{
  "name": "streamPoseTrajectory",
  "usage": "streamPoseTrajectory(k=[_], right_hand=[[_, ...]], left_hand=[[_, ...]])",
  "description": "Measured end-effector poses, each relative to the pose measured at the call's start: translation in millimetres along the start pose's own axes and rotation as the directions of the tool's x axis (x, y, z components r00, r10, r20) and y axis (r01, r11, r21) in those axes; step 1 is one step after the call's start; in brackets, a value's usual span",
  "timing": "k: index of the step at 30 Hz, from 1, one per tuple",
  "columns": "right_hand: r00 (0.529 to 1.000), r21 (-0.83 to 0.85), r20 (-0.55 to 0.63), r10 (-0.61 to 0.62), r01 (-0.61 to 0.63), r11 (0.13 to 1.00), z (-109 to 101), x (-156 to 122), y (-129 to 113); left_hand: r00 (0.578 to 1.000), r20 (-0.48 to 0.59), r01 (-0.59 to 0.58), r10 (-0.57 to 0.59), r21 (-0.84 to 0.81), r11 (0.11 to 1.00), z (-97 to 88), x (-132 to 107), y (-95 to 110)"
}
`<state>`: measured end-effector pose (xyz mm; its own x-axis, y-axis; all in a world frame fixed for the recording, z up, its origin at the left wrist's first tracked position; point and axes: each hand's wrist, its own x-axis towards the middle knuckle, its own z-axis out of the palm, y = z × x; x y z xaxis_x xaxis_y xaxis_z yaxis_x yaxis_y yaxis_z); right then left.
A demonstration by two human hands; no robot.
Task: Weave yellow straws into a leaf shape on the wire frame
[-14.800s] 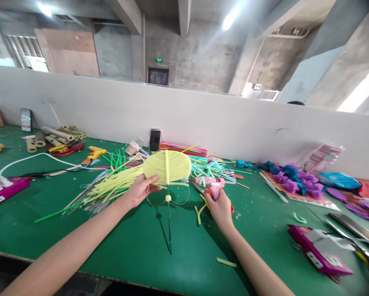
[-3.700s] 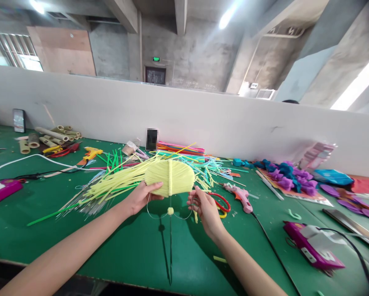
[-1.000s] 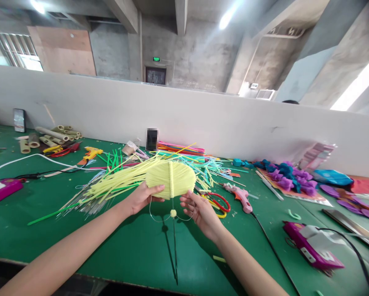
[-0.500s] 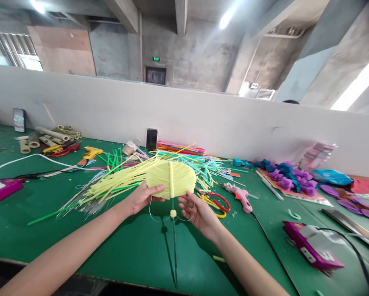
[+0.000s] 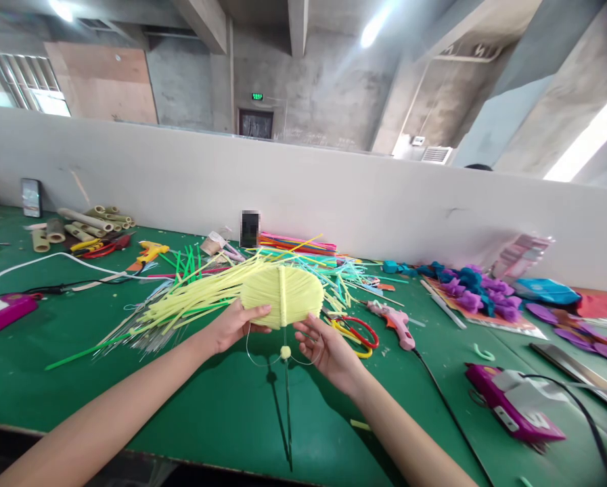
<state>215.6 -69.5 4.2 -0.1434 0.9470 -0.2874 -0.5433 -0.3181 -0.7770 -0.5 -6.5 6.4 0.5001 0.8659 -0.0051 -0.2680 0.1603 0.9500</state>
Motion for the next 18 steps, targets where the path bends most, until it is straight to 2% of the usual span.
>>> streamPoseTrajectory(k=[5, 10, 14, 18], right_hand=[[0.993, -0.143, -0.074, -0.090, 0.079, 0.987, 1.8, -1.4, 0.0], [0.978, -0.134, -0.146, -0.149, 0.129, 0.982, -2.1, 0.6, -2.3], [0.963, -0.200, -0.116, -0.242, 0.216, 0.956, -4.1, -0.6, -2.8], [0.923, -0.387, -0.064, -0.380, 0.328, 0.862, -0.2, -4.4, -1.8]], left_hand=[[1.000, -0.016, 0.003, -0.003, 0.001, 1.000, 1.1, -0.1, 0.9], [0.999, -0.039, -0.001, 0.001, -0.021, 1.000, 1.2, 0.0, 2.1], [0.997, -0.075, 0.000, -0.003, -0.043, 0.999, 0.6, 1.1, 2.0], [0.995, -0.098, -0.004, -0.002, -0.054, 0.999, 0.3, 2.2, 2.1]])
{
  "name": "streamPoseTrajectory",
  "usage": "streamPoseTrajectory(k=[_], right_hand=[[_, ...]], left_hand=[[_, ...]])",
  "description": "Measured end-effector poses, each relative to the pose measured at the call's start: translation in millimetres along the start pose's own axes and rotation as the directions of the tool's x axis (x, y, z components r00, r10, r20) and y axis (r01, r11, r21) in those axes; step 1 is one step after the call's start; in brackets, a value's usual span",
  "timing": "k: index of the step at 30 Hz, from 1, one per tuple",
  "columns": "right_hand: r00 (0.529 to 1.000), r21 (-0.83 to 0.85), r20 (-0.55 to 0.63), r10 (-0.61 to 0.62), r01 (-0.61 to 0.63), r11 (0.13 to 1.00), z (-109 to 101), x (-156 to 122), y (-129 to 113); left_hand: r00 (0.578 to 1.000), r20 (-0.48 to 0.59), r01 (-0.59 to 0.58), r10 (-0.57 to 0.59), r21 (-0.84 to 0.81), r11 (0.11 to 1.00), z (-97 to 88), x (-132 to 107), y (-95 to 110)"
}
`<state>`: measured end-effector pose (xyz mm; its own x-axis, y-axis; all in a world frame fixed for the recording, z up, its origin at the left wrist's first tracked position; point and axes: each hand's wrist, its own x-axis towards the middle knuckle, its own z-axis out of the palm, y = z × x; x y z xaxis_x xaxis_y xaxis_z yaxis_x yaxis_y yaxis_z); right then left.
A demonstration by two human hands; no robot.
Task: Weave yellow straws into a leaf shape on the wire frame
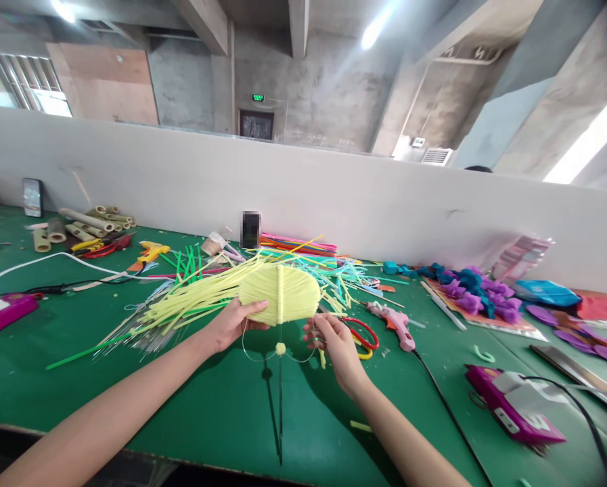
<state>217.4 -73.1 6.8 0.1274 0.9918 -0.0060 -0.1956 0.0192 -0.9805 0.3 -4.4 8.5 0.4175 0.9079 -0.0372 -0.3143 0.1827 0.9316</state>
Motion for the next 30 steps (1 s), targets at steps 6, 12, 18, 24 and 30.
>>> streamPoseTrajectory(k=[6, 12, 18, 24, 30], right_hand=[[0.995, -0.107, 0.019, -0.100, 0.101, 0.989, 1.8, -2.3, -0.4], [0.995, -0.121, -0.002, -0.101, 0.100, 0.988, -1.8, 0.3, 1.4], [0.992, -0.115, -0.017, -0.128, 0.125, 0.985, -2.2, 1.3, 2.2], [0.979, -0.142, -0.041, -0.198, 0.191, 0.971, -4.3, 2.8, 5.6], [0.980, -0.149, -0.069, -0.188, 0.176, 0.973, -4.7, 3.3, 5.3]], left_hand=[[1.000, 0.001, 0.003, -0.003, 0.000, 1.000, 0.9, -1.5, 2.3], [0.999, 0.037, 0.000, -0.001, 0.014, 1.000, 1.5, -2.8, 3.1], [0.999, 0.033, 0.003, -0.004, 0.021, 1.000, 1.4, -3.0, 2.7], [0.999, 0.046, -0.003, 0.002, 0.031, 1.000, 1.5, -3.8, 1.9], [0.998, 0.060, -0.006, 0.004, 0.040, 0.999, 1.1, -3.3, 1.0]])
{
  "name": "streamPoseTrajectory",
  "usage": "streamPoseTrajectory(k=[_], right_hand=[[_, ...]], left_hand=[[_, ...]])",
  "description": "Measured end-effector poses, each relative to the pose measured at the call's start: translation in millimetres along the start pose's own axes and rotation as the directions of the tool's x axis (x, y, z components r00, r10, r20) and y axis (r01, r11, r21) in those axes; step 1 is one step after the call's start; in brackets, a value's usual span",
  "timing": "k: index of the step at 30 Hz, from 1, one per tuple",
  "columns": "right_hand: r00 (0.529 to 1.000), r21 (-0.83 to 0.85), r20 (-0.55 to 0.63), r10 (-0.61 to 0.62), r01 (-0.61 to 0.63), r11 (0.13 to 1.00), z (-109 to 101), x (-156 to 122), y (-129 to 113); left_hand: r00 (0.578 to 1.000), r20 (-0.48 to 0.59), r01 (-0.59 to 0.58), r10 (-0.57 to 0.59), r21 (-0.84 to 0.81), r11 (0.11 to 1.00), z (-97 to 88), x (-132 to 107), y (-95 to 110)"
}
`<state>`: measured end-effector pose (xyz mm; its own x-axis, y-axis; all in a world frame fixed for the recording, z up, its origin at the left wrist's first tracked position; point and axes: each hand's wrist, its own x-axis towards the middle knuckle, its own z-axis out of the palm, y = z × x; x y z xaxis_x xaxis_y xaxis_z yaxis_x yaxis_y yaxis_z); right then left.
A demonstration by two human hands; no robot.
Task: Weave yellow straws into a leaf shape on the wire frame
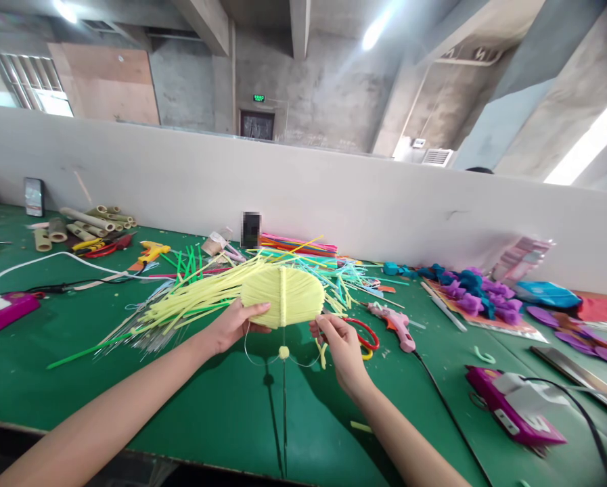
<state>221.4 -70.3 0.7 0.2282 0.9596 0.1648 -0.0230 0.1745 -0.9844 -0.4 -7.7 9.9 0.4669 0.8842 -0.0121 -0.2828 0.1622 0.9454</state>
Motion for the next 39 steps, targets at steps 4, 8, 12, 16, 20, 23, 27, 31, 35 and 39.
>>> streamPoseTrajectory(k=[4, 8, 12, 16, 20, 23, 27, 31, 35, 39], right_hand=[[0.998, 0.047, 0.045, 0.033, -0.035, 0.998, 0, -1, -3], [0.994, 0.061, 0.062, 0.086, -0.090, 0.994, 1, -1, -4], [0.994, 0.047, 0.041, 0.101, -0.103, 0.994, 2, -1, -3], [0.993, 0.063, 0.044, 0.106, -0.108, 0.992, 2, 0, -4], [0.993, 0.080, 0.049, 0.103, -0.107, 0.991, 2, 0, -4], [0.990, 0.119, 0.040, 0.132, -0.136, 0.984, 1, 1, -3], [0.981, 0.230, 0.049, 0.187, -0.194, 0.954, 0, 2, -2], [0.971, 0.318, 0.071, 0.230, -0.240, 0.917, -2, 4, 0], [0.964, 0.311, 0.074, 0.255, -0.266, 0.913, -4, 6, 3], [0.931, 0.338, 0.155, 0.331, -0.365, 0.868, -5, 6, 3]], left_hand=[[1.000, -0.001, -0.003, 0.003, -0.004, 1.000, -0.2, 0, 0], [1.000, -0.006, 0.002, -0.003, -0.023, 1.000, -1.2, 1, 0], [1.000, -0.014, 0.004, -0.004, -0.042, 0.999, -1.2, 1, 1], [1.000, -0.011, 0.004, -0.004, -0.043, 0.999, -0.9, 0, 1], [1.000, -0.012, 0.009, -0.010, -0.053, 0.999, -1.4, 0, 0], [1.000, -0.008, 0.017, -0.018, -0.065, 0.998, -1.2, 0, 0], [0.999, 0.007, 0.050, -0.049, -0.106, 0.993, -0.4, -1, 2], [0.996, 0.060, 0.068, -0.059, -0.148, 0.987, 0.7, -3, 4], [0.996, 0.081, 0.060, -0.043, -0.212, 0.975, 0.9, -5, 8], [0.982, 0.187, 0.090, -0.032, -0.312, 0.946, -2.8, -5, 12]])
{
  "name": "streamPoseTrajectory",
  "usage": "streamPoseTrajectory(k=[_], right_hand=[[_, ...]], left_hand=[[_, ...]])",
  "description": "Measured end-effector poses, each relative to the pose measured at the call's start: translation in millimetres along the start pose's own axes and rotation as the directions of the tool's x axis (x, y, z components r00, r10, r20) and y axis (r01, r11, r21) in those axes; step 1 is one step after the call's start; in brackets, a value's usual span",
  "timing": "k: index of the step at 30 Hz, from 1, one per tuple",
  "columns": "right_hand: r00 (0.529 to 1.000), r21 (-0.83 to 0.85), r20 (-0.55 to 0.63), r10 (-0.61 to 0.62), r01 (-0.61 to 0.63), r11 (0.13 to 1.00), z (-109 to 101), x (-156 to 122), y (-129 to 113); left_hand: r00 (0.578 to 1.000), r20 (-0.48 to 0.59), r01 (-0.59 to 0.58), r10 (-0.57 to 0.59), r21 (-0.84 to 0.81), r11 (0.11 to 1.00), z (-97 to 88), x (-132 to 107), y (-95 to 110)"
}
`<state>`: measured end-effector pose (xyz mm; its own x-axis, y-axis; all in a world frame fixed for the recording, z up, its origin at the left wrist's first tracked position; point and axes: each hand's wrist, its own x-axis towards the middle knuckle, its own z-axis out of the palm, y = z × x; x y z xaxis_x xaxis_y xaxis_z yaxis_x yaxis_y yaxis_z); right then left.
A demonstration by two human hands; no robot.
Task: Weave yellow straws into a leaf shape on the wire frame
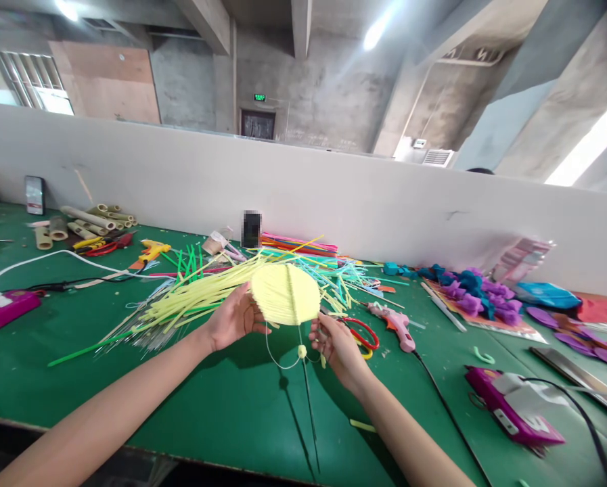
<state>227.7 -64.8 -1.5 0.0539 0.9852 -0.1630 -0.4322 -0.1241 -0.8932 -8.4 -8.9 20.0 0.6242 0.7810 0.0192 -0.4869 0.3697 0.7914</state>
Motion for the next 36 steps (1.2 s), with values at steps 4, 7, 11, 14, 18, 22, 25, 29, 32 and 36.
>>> streamPoseTrajectory(k=[4, 7, 11, 14, 18, 22, 25, 29, 32, 36], right_hand=[[0.975, 0.103, 0.098, 0.201, -0.211, 0.972, 4, -2, 0], [0.931, 0.098, 0.201, 0.306, -0.330, 0.939, 11, -5, 4], [0.889, 0.061, 0.308, 0.338, -0.373, 0.926, 18, -12, 11], [0.838, 0.072, 0.430, 0.337, -0.404, 0.912, 17, -14, 16], [0.792, 0.090, 0.492, 0.361, -0.459, 0.884, 11, -11, 22], [0.771, 0.082, 0.522, 0.365, -0.471, 0.878, 6, -5, 27], [0.745, 0.040, 0.553, 0.373, -0.471, 0.881, 5, -3, 30], [0.689, -0.015, 0.616, 0.382, -0.475, 0.880, 7, -5, 32], [0.645, -0.048, 0.657, 0.390, -0.480, 0.876, 10, -10, 31], [0.668, -0.068, 0.636, 0.387, -0.450, 0.890, 14, -14, 23]], left_hand=[[0.988, 0.142, 0.045, -0.053, 0.061, 0.997, 1.2, -5, 1], [0.965, 0.252, 0.014, -0.078, 0.246, 0.969, 11.6, -11, 0], [0.967, 0.248, -0.070, -0.066, 0.504, 0.861, 25.3, -13, -5], [0.994, 0.104, -0.099, 0.040, 0.660, 0.745, 23.6, -7, -10], [0.975, -0.032, -0.127, 0.218, 0.727, 0.675, 11.4, 2, -15], [0.985, -0.040, -0.101, 0.170, 0.660, 0.745, 3.8, 8, -19], [0.996, 0.003, -0.072, 0.086, 0.578, 0.813, 5.4, 8, -24], [0.993, 0.117, -0.058, -0.001, 0.497, 0.866, 12.8, 4, -28], [0.993, 0.115, -0.043, -0.007, 0.424, 0.904, 16.0, 1, -28], [0.999, 0.038, -0.046, 0.036, 0.317, 0.947, 16.3, 1, -24]])
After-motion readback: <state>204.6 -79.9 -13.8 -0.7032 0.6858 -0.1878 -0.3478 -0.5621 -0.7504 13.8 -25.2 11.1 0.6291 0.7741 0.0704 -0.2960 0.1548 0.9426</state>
